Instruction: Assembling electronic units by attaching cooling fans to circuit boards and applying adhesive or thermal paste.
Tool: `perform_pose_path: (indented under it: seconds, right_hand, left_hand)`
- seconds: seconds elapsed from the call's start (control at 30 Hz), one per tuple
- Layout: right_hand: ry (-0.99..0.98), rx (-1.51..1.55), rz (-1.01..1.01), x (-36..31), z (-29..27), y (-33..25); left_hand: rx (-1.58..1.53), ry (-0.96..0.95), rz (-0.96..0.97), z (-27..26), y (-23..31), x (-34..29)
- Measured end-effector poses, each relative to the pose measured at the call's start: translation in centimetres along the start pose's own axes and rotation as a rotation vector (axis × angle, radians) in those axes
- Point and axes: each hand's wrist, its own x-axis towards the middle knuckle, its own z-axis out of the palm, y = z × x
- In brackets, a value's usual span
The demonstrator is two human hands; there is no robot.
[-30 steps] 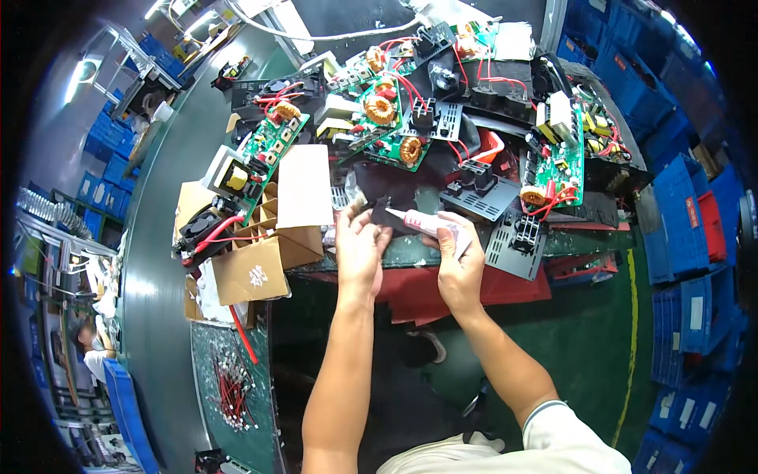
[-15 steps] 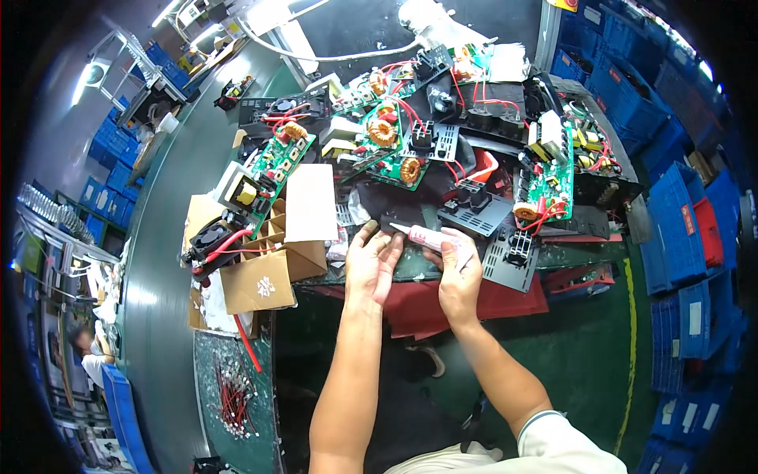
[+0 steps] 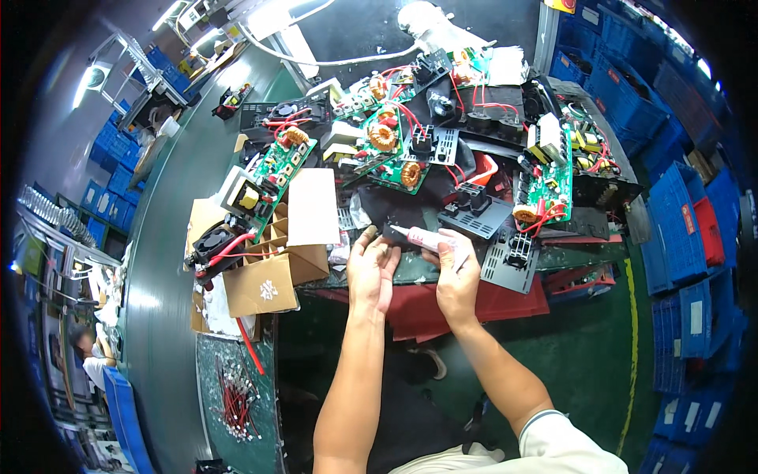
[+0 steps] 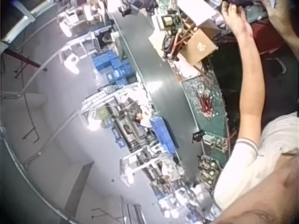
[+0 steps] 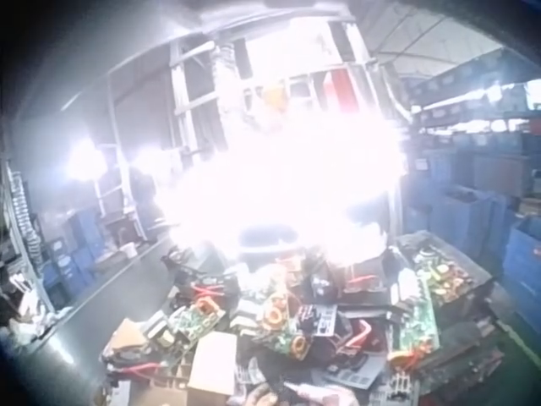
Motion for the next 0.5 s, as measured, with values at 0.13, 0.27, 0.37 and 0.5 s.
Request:
perform_pose_path:
  seconds: [0.13,0.27,0.37,0.5]
  right_hand:
    - [-0.045,-0.004,0.054,-0.3,-0.2,-0.1]
    - [-0.063,0.032,0.045,-0.7,0.1,-0.4]
    - [-0.06,0.032,0.06,-0.7,-0.1,-0.5]
    - [-0.039,0.026,0.045,-0.3,-1.1,-0.4]
  left_hand:
    - [0.021,0.001,0.068,0.2,-0.3,0.2]
    - [0.01,-0.003,0.044,-0.5,0.0,0.6]
    - [-0.049,0.023,-0.003,-0.2,-0.2,0.6]
    - [-0.066,0.02,-0.063,0.5,-0.7,1.0]
